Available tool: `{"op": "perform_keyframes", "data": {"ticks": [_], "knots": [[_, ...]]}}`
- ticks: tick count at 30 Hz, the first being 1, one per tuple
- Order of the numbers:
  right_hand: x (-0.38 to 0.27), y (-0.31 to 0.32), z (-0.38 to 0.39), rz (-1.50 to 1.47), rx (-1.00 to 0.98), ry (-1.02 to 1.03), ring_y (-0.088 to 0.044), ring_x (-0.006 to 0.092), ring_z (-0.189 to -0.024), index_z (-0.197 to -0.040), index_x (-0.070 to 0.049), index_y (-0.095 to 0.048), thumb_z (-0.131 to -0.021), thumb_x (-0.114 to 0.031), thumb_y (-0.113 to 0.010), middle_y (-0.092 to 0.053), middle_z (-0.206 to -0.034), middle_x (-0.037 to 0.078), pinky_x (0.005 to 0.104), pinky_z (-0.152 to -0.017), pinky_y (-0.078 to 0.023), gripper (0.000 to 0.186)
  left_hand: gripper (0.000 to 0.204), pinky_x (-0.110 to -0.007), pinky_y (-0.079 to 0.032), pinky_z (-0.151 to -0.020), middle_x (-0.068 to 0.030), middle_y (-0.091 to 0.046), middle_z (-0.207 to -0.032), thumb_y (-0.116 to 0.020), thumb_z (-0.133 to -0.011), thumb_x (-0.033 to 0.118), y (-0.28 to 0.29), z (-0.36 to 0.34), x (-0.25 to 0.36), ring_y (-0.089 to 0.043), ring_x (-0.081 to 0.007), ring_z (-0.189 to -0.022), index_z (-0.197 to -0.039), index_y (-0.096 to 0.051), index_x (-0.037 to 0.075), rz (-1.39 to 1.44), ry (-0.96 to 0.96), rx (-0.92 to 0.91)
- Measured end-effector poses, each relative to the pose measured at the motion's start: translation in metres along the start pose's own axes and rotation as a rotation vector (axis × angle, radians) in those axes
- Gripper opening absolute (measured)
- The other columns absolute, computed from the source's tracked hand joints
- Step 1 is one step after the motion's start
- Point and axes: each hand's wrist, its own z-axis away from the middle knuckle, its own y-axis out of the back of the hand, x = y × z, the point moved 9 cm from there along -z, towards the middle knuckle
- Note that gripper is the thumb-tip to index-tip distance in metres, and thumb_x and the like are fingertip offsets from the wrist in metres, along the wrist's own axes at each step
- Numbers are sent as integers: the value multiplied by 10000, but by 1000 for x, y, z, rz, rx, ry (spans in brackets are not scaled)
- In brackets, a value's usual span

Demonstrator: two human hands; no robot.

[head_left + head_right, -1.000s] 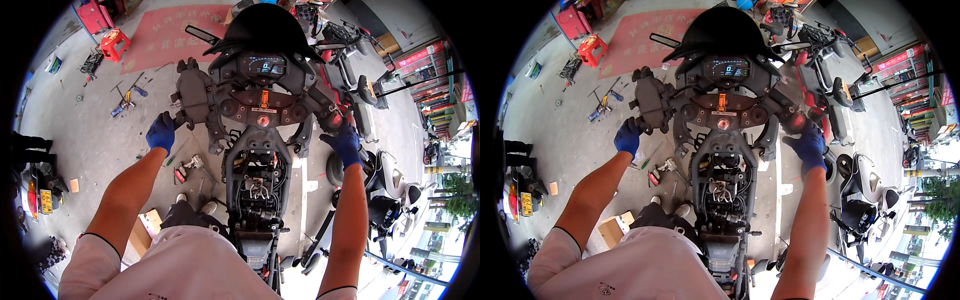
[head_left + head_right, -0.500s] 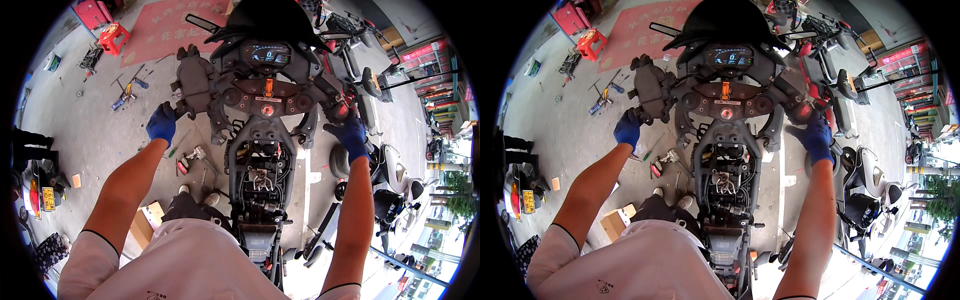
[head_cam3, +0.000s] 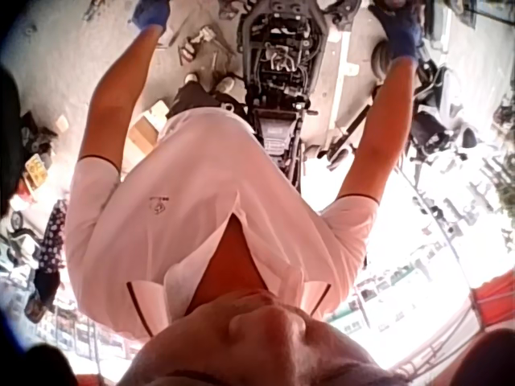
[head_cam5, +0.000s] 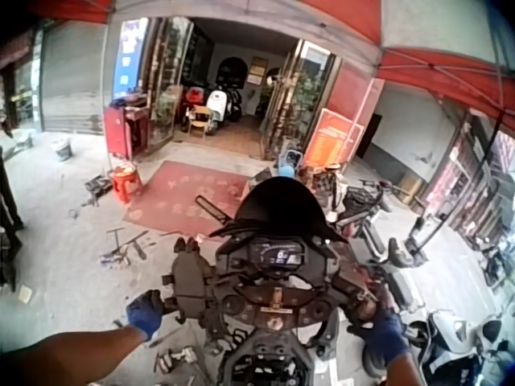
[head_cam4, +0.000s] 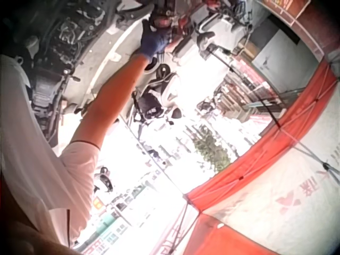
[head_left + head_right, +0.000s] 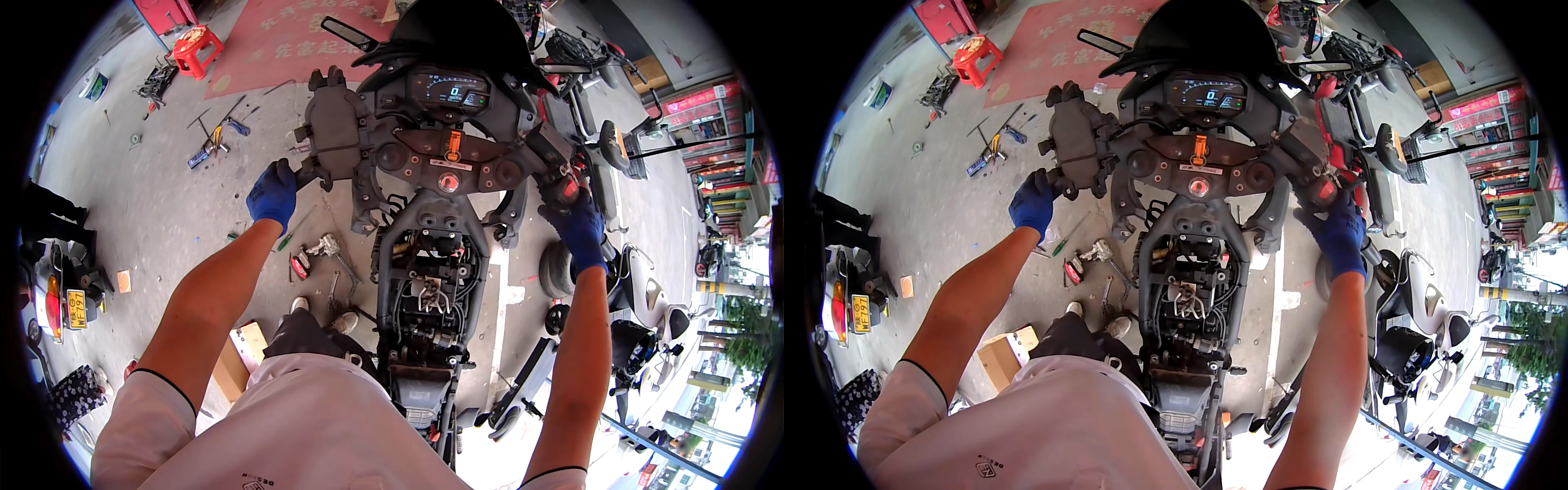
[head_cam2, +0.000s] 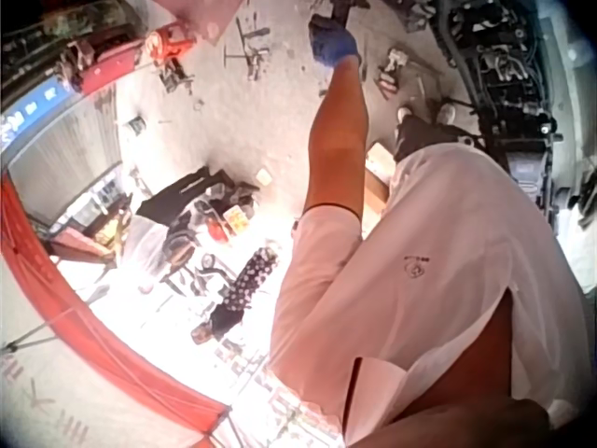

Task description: The person uses a screwdriver to remove screws from the motorcycle's body panel. They then use a power drill to remove additional fasteners and detach the panel. Finally, they turn the ignition key to test the motorcycle's dashboard.

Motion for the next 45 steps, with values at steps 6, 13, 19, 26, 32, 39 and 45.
{"op": "perform_keyframes", "data": {"ticks": [6, 13, 19, 26, 32, 39, 45], "knots": [[-4, 4, 4, -28, 4, 9, -578, 355, -1068, -1388, -61, -311, -638, -542, -767, -629, -1127, 154, 454, -886, -445, 1001, 459, -476, -470, -799, -164, -659, -986, -305, -948, 440, 6, 4, 6, -606, -388, -935, -1007, -638, 130, -2, 3, -7], [-5, 4, 3, 36, -10, -18, -561, 386, -1092, -1372, -66, -352, -592, -587, -778, -590, -1177, 214, 463, -905, -454, 1029, 444, -488, -470, -779, -170, -659, -960, -317, -946, 433, 3, 2, 3, -608, -396, -909, -977, -638, 127, 15, 2, -2], [-4, 3, 4, 22, 122, 33, -596, 388, -1032, -1358, -66, -390, -623, -562, -774, -617, -1122, 212, 463, -861, -478, 966, 435, -495, -471, -769, -178, -657, -940, -327, -943, 427, 3, 1, 0, -609, -401, -894, -950, -634, 120, 17, -12, 32], [-1, 2, 3, -5, 153, 50, -616, 378, -993, -1297, -60, -443, -615, -559, -782, -629, -1093, 203, 455, -825, -494, 911, 436, -495, -469, -763, -180, -654, -933, -327, -944, 429, 4, 2, 3, -606, -404, -890, -937, -626, 113, 13, 8, -10], [1, 3, 2, 12, 59, 2, -593, 380, -1036, -1338, -64, -392, -575, -571, -799, -609, -1135, 204, 458, -864, -474, 1002, 434, -493, -467, -762, -171, -658, -930, -323, -945, 429, 3, 4, 6, -606, -402, -891, -948, -628, 120, 27, -12, 3], [-8, 4, 1, 47, -94, -94, -552, 368, -1113, -1366, -61, -342, -548, -568, -812, -588, -1188, 191, 448, -909, -449, 1071, 436, -490, -466, -766, -165, -660, -933, -322, -944, 430, 7, 4, 5, -607, -397, -896, -951, -634, 125, 34, -8, 29], [6, -3, -4, 32, -56, -58, -566, 376, -1086, -1342, -75, -373, -579, -572, -792, -603, -1165, 186, 456, -893, -453, 1003, 439, -485, -466, -768, -164, -659, -935, -323, -943, 432, 4, 3, 4, -607, -393, -898, -938, -633, 121, 36, 2, 20]]}}
